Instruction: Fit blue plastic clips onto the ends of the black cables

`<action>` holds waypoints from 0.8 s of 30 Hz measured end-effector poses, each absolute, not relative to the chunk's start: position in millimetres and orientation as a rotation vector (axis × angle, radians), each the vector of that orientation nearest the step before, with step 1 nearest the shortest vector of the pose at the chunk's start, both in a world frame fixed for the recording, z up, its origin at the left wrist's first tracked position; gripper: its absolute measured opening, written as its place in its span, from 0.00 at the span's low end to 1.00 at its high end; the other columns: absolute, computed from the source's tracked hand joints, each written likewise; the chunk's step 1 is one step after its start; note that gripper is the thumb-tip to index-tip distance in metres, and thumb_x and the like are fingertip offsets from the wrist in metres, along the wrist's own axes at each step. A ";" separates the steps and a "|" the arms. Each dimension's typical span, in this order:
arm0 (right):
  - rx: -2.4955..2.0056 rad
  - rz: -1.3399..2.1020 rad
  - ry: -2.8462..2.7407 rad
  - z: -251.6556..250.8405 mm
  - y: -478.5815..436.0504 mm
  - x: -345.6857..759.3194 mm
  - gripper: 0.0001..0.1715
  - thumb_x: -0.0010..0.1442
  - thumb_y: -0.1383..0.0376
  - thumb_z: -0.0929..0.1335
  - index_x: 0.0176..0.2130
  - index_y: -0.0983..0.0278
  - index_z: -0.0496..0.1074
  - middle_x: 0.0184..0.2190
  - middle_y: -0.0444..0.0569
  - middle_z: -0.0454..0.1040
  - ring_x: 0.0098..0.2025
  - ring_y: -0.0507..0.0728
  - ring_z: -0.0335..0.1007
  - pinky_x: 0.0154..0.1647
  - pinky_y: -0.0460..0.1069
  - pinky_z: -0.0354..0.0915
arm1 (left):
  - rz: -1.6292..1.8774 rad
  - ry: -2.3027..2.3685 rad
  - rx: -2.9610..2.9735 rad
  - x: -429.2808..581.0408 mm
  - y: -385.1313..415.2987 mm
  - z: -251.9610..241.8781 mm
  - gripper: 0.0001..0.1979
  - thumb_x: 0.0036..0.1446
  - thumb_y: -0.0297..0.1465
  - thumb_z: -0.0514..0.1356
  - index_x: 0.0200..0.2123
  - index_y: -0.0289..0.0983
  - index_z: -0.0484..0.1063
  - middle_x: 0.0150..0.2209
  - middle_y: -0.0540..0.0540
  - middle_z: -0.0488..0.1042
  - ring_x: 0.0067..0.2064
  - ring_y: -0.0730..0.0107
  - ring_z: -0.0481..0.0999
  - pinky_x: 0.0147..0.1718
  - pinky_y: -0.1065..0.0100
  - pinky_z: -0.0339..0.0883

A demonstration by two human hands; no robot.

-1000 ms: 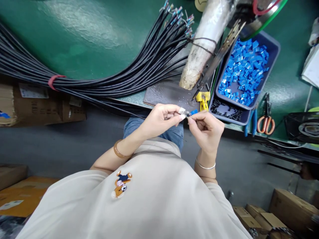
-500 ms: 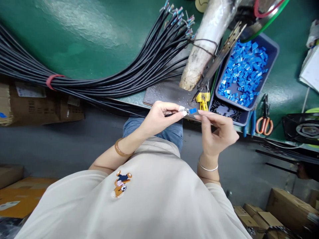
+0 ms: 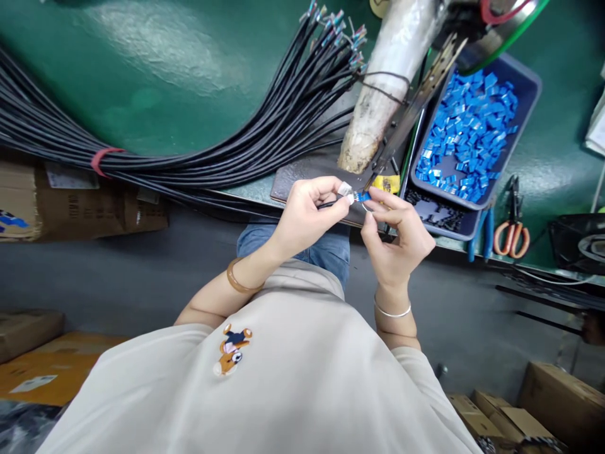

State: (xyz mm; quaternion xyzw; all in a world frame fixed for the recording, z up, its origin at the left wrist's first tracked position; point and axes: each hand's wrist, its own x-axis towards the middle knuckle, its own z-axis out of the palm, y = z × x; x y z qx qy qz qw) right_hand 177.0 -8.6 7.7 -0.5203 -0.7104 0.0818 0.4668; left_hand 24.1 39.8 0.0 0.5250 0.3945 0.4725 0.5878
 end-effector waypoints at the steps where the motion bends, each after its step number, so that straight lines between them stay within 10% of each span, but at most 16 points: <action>1: -1.286 0.235 -1.722 8.5 -8.4 177.2 0.06 0.59 0.72 0.69 0.36 0.61 0.70 0.48 0.48 0.79 0.44 0.57 0.80 0.45 0.53 0.79 | 1.090 0.912 1.223 24.3 40.5 0.6 0.05 0.55 0.27 0.62 0.27 0.33 0.73 0.19 0.55 0.59 0.21 0.82 0.55 0.21 0.75 0.51; 24: -1.306 0.426 -1.652 17.9 -6.2 179.0 0.06 0.58 0.73 0.69 0.34 0.62 0.70 0.47 0.50 0.79 0.44 0.58 0.80 0.45 0.56 0.80 | 0.997 0.910 1.149 22.0 43.7 0.9 0.08 0.55 0.31 0.64 0.26 0.34 0.71 0.20 0.54 0.57 0.22 0.81 0.54 0.22 0.73 0.48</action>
